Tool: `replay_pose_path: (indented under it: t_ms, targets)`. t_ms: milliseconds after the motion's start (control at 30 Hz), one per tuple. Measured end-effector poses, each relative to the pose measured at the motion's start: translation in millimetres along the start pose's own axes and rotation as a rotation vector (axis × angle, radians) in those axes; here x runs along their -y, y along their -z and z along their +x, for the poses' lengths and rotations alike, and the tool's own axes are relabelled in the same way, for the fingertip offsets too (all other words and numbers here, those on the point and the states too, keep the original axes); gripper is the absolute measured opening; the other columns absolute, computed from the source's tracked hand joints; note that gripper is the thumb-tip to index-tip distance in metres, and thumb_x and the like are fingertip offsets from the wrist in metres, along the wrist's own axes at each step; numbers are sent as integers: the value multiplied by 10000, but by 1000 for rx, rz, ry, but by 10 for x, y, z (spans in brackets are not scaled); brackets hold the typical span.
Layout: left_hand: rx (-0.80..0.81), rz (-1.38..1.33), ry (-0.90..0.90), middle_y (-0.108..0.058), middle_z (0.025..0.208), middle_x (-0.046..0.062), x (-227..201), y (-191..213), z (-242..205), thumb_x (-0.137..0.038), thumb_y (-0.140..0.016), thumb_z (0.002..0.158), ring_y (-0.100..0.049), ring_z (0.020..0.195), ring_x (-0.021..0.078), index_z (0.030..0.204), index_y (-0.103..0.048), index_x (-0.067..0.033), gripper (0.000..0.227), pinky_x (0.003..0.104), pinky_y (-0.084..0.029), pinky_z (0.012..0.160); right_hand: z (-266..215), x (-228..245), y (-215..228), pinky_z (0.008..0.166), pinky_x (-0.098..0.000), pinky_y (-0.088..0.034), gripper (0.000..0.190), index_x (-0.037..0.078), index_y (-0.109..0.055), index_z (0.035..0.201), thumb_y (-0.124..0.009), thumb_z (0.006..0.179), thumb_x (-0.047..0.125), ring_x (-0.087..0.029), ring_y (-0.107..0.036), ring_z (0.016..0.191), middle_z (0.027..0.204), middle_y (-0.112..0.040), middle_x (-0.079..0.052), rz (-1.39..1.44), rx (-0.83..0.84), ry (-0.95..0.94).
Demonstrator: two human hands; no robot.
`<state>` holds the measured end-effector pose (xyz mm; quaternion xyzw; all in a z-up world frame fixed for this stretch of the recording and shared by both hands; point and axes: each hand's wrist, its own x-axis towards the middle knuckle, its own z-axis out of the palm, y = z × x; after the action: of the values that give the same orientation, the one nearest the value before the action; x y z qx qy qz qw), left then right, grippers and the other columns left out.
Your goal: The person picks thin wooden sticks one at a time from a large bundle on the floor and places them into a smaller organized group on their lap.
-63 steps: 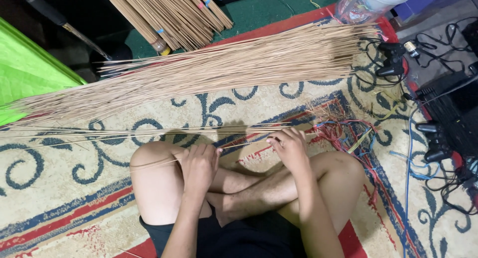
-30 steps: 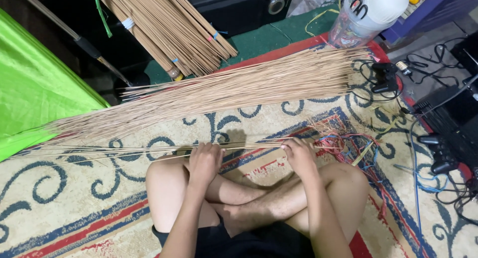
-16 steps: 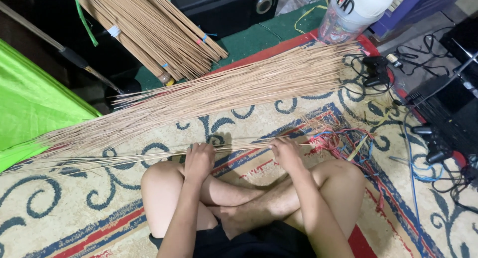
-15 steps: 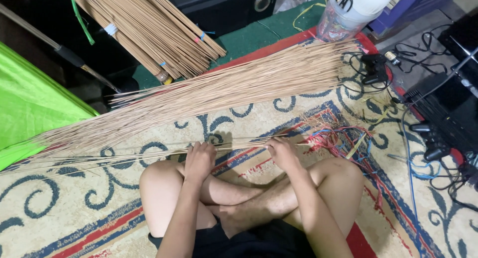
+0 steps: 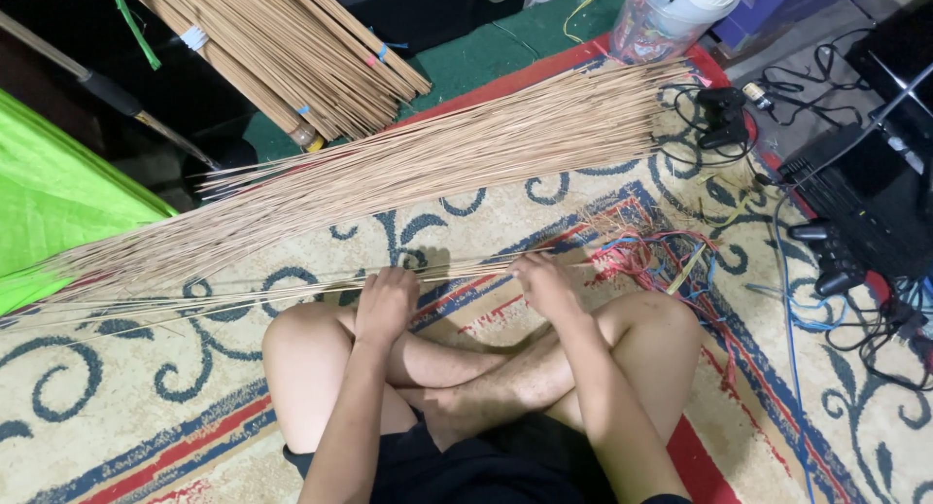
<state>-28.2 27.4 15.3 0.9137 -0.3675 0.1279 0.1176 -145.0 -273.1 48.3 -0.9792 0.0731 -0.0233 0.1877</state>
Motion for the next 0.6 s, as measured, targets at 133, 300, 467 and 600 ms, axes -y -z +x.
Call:
replay_pose_path:
  t_ms: [133,300,467,600]
  targets:
    - [-21,10,75,-605,755,43,62,3,-18,-358,-623,968,-638,811,279,855,-671,-139,251,419,-516,753,54,-112,6,877,-450,-544,93,232,-763,986,-693,930,210,-326,-683,1019,955,-735,-52,183,-93,-43]
    - [-21,75,-38,-645,817,51,-38,-26,37,-305,-683,895,-631,864,272,889,-696,-153,153,419,-498,783,47,-7,-249,885,-473,-556,70,191,-774,950,-724,901,192,-353,-700,1017,940,-755,-85,195,1,14]
    - [-26,35,111,-623,821,66,119,-134,-37,-342,-667,910,-613,860,290,894,-693,-135,209,443,-486,787,33,-372,-278,888,-444,-574,129,278,-769,994,-645,962,274,-293,-721,1002,955,-751,-20,6,20,-156]
    - [51,13,72,-635,786,77,92,-223,-6,-294,-607,948,-622,844,293,868,-707,-111,223,427,-473,791,-135,74,166,927,-506,-552,141,200,-780,993,-654,951,248,-360,-715,1053,1003,-775,-93,139,138,-185]
